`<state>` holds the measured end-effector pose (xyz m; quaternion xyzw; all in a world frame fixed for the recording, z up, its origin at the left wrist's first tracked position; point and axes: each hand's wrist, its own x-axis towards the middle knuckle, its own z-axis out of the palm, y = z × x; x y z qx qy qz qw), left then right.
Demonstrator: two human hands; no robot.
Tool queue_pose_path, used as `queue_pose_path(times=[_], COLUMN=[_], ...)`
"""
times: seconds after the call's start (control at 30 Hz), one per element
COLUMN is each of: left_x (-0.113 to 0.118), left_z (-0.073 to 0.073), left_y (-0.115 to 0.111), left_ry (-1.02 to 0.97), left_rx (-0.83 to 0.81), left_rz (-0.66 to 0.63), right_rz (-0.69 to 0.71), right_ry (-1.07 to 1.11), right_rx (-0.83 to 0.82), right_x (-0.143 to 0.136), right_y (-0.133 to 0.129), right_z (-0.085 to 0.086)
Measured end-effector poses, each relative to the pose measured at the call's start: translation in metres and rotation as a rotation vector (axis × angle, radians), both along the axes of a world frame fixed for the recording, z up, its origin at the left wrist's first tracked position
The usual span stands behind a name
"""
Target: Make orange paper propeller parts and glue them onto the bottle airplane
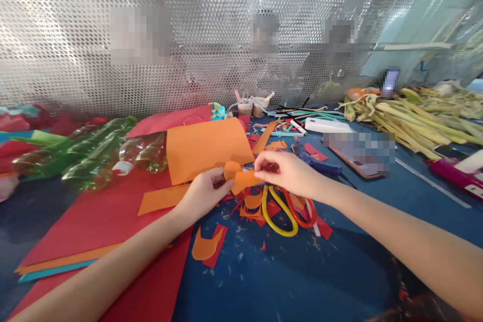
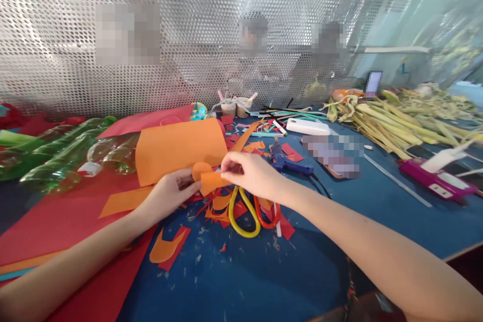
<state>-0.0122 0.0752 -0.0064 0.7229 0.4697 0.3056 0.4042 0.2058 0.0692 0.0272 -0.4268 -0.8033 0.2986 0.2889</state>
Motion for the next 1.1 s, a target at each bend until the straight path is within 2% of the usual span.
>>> queue_pose_path(times=[0.1, 0.17, 0.23, 0.37, 0.57, 0.7, 0.77, 0.83, 0.93, 1.03, 1.1], left_x=[0.001, 0.002, 0.002, 0.001, -0.001, -0.001, 0.000, 0.001, 0.001, 0.002, 0.004], left_z=[0.002, 0.002, 0.001, 0.000, 0.000, -0.002, -0.002, 0.001, 0.009, 0.017, 0.019], left_y=[-0.002, -0.003, -0.004, -0.001, 0.002, 0.001, 0.000, -0.003, -0.009, -0.016, -0.018], left_ry=[-0.010, -0.016, -0.004, 0.010, -0.043, -0.014, 0.001, 0.015, 0.099, 0.138, 0.080], left_rx=[-0.011, -0.013, -0.006, -0.010, -0.110, -0.097, -0.080, -0.011, 0.287, 0.574, 0.542], left_rz=[0.006, 0.007, 0.015, 0.008, -0.076, -0.069, -0.067, -0.033, 0.068, 0.172, 0.246], right_rz=[-0.053, -0.053, -0.041, -0.068, -0.125, -0.131, -0.147, -0.190, -0.257, -0.279, -0.253], right_ry=[0.269, 0.259, 0.152, 0.002, -0.035, -0.038, -0.039, -0.025, 0.136, 0.402, 0.491], right_rx=[-0.200, -0.321, -0.394, -0.389, -0.422, -0.438, -0.388, -0.267, -0.094, -0.095, -0.165], right_x=[0.003, 0.002, -0.002, -0.010, -0.010, -0.010, -0.009, -0.006, 0.001, 0.007, 0.010], right_y=[0.000, -0.003, -0.007, -0.014, -0.016, -0.017, -0.017, -0.015, -0.009, -0.004, -0.003], right_z=[-0.002, -0.006, -0.011, -0.014, -0.010, -0.010, -0.010, -0.008, -0.005, 0.001, 0.006])
